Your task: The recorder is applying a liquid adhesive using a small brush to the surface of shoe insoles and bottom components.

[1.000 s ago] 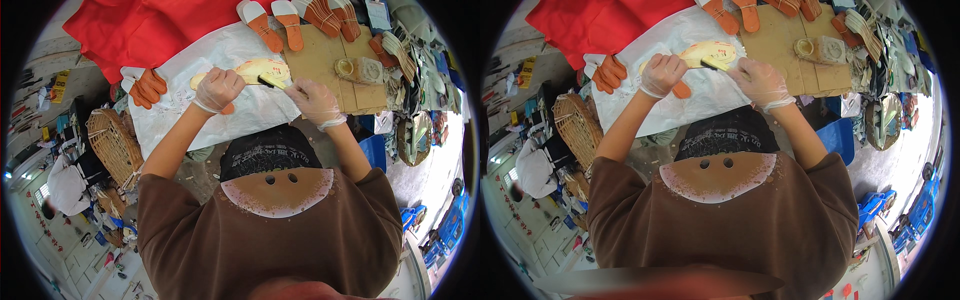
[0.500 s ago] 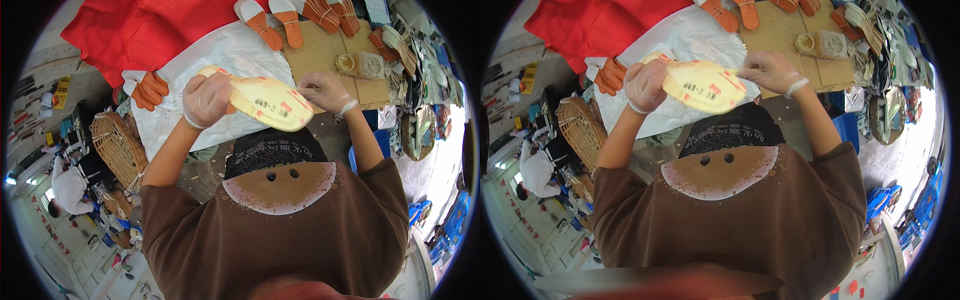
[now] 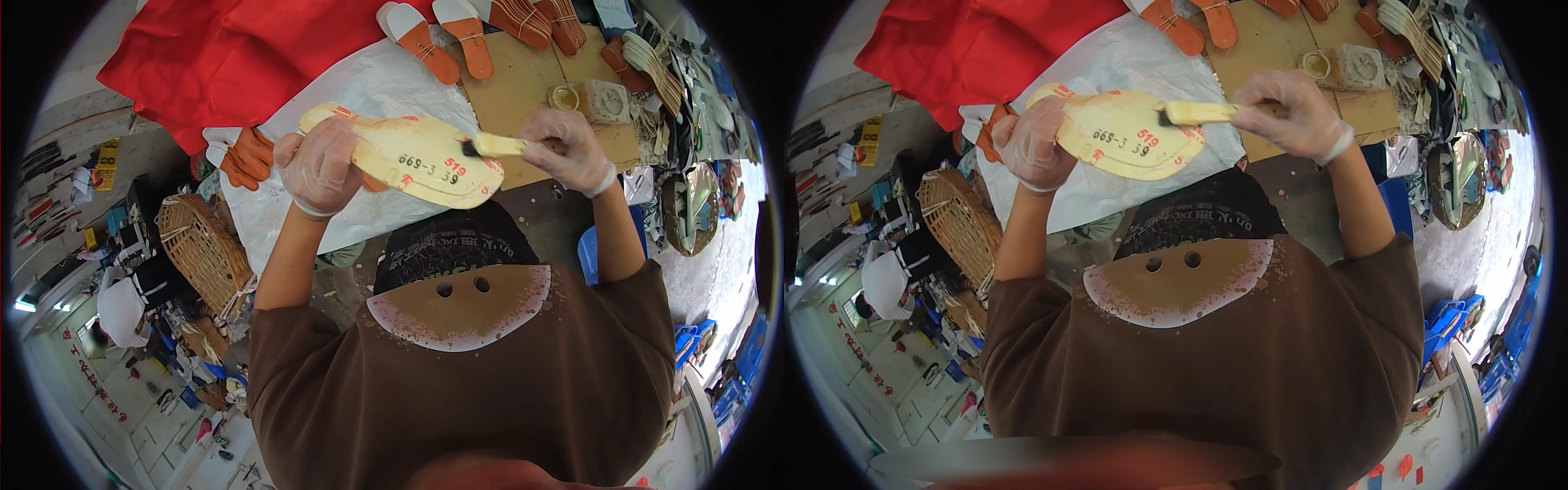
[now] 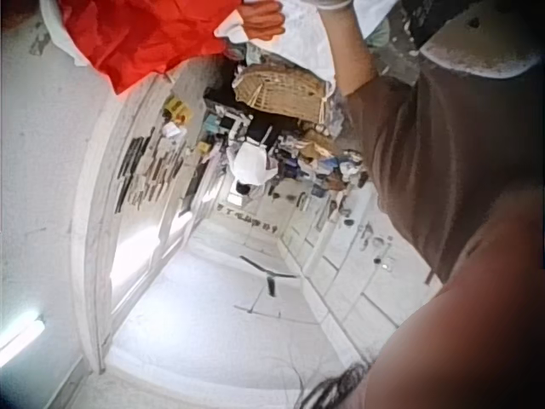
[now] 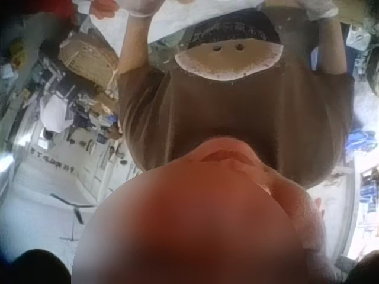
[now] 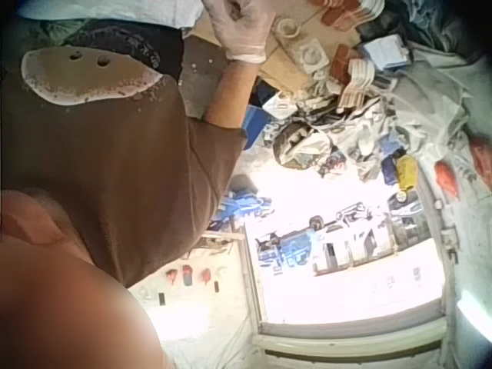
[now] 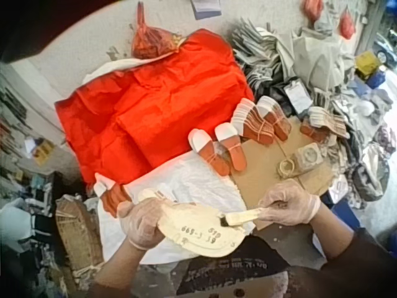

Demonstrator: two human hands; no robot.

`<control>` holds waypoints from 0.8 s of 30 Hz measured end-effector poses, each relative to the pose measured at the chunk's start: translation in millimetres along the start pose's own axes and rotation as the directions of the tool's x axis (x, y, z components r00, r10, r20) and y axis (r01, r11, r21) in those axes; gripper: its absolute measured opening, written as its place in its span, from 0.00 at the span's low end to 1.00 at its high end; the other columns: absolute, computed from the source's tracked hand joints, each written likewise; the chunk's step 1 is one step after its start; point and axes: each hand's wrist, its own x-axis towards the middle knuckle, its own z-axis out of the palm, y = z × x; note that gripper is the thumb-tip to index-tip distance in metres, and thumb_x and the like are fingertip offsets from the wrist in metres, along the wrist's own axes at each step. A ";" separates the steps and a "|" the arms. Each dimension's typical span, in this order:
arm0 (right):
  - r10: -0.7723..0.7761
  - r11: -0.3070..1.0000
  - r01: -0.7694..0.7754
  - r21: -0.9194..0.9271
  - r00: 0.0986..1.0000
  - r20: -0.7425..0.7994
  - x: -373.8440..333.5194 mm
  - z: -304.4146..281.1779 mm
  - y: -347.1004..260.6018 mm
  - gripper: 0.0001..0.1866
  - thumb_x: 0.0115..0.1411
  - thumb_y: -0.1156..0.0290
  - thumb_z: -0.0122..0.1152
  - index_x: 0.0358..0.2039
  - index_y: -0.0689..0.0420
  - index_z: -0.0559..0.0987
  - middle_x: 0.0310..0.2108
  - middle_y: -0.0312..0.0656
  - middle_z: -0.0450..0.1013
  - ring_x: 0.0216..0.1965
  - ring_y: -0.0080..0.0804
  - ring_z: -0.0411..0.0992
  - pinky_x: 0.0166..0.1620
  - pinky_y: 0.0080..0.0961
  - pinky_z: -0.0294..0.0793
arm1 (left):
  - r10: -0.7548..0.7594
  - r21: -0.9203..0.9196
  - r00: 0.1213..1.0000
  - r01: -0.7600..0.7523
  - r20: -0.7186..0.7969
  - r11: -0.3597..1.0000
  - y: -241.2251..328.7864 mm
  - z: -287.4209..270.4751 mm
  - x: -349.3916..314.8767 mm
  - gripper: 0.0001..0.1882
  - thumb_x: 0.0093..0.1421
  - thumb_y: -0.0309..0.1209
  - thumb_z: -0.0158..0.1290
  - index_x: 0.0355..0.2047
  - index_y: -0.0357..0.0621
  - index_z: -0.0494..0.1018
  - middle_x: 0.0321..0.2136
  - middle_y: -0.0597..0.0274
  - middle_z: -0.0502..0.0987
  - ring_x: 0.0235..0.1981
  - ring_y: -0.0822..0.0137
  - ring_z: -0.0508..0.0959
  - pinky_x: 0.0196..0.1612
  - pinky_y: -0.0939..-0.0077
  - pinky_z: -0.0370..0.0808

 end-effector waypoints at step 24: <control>0.251 0.836 -0.283 -0.470 0.959 -0.132 22.3 62.9 -29.3 0.14 0.58 0.58 0.62 0.25 0.56 0.77 0.23 0.44 0.73 0.25 0.45 0.72 0.28 0.37 0.69 | 0.193 0.312 0.948 -0.268 0.252 0.911 -37.0 -36.8 -51.8 0.08 0.49 0.31 0.54 0.31 0.52 0.71 0.31 0.66 0.77 0.36 0.71 0.78 0.40 0.75 0.57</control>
